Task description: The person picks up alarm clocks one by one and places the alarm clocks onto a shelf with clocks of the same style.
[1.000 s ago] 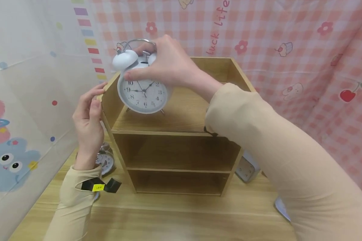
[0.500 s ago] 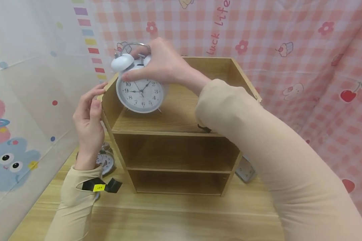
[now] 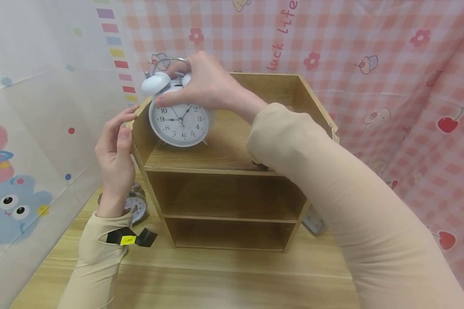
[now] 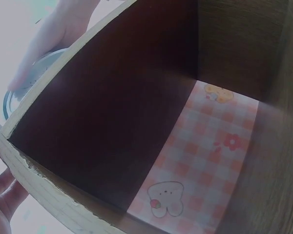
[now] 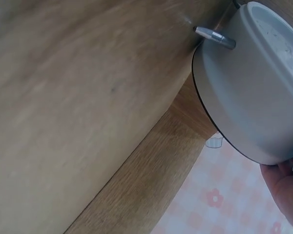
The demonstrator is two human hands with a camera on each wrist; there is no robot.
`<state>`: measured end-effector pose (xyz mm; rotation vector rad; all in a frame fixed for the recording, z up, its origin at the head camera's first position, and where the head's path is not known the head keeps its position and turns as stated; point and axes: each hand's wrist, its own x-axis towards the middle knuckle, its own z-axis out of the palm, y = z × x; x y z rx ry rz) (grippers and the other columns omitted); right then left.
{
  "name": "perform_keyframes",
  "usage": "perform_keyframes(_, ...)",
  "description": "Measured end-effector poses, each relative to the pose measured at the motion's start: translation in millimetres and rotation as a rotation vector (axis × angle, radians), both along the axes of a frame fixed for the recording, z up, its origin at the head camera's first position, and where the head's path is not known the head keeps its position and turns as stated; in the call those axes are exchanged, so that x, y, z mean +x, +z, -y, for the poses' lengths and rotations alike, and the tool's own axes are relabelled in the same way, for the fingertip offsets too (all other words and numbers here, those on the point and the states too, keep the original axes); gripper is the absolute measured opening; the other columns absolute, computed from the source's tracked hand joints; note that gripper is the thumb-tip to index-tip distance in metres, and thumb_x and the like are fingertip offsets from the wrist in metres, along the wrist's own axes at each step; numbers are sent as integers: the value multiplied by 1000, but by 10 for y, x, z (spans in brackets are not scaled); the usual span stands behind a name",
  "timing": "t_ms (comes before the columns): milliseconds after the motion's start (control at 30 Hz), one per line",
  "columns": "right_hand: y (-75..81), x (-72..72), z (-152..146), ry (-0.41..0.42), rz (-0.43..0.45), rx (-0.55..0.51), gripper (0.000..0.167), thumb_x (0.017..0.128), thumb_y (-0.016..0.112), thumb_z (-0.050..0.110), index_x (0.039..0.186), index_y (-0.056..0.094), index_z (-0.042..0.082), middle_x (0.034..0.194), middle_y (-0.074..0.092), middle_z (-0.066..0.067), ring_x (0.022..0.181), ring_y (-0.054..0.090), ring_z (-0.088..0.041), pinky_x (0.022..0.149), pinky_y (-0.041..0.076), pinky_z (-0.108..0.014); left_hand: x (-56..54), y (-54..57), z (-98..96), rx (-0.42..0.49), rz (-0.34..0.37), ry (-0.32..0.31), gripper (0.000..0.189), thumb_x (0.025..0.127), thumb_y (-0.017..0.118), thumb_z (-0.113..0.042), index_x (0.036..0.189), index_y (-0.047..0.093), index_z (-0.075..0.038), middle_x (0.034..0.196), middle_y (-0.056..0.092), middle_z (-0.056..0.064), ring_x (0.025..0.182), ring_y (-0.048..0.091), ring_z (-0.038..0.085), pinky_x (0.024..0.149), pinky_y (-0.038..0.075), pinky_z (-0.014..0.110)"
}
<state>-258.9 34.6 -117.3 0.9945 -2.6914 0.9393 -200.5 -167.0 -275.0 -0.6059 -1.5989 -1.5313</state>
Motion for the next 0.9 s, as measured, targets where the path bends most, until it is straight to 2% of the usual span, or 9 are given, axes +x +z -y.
perform_keyframes(367, 24, -12, -9, 10, 33, 12, 55, 83, 90, 43, 130, 74, 18, 113, 79, -3, 92, 72, -13, 82, 60, -25, 0, 11, -2, 9, 8, 6, 59, 105, 60, -49, 129, 63, 5, 147, 66, 7, 139, 59, 16, 112, 46, 27)
perform_keyframes(433, 24, -11, -6, 9, 36, 15, 56, 83, 90, 43, 131, 74, 19, 113, 78, -3, 92, 72, -13, 82, 60, -25, 4, 9, -1, 8, 8, 8, 59, 105, 60, -49, 129, 63, 5, 147, 66, 7, 139, 59, 15, 111, 46, 27)
perform_keyframes(667, 11, -1, -13, 20, 37, 10, 54, 83, 90, 41, 130, 74, 18, 114, 79, -5, 92, 73, -15, 82, 60, -26, 12, 3, -9, 13, -6, -5, 59, 106, 59, -48, 129, 62, 7, 147, 66, 7, 137, 60, 15, 95, 42, 26)
perform_keyframes(800, 6, 1, -23, 29, 31, 9, 54, 84, 89, 41, 130, 74, 18, 116, 79, -5, 94, 72, -14, 83, 59, -26, 18, 3, -11, 9, -7, -7, 60, 106, 59, -49, 130, 61, 7, 148, 65, 8, 136, 60, 14, 95, 42, 25)
perform_keyframes(900, 8, 3, -27, 40, 25, 13, 54, 84, 89, 41, 131, 73, 18, 116, 79, -5, 94, 72, -14, 84, 59, -26, 22, 7, -10, 9, -6, -8, 61, 106, 59, -49, 130, 61, 7, 148, 65, 10, 137, 60, 14, 100, 44, 25)
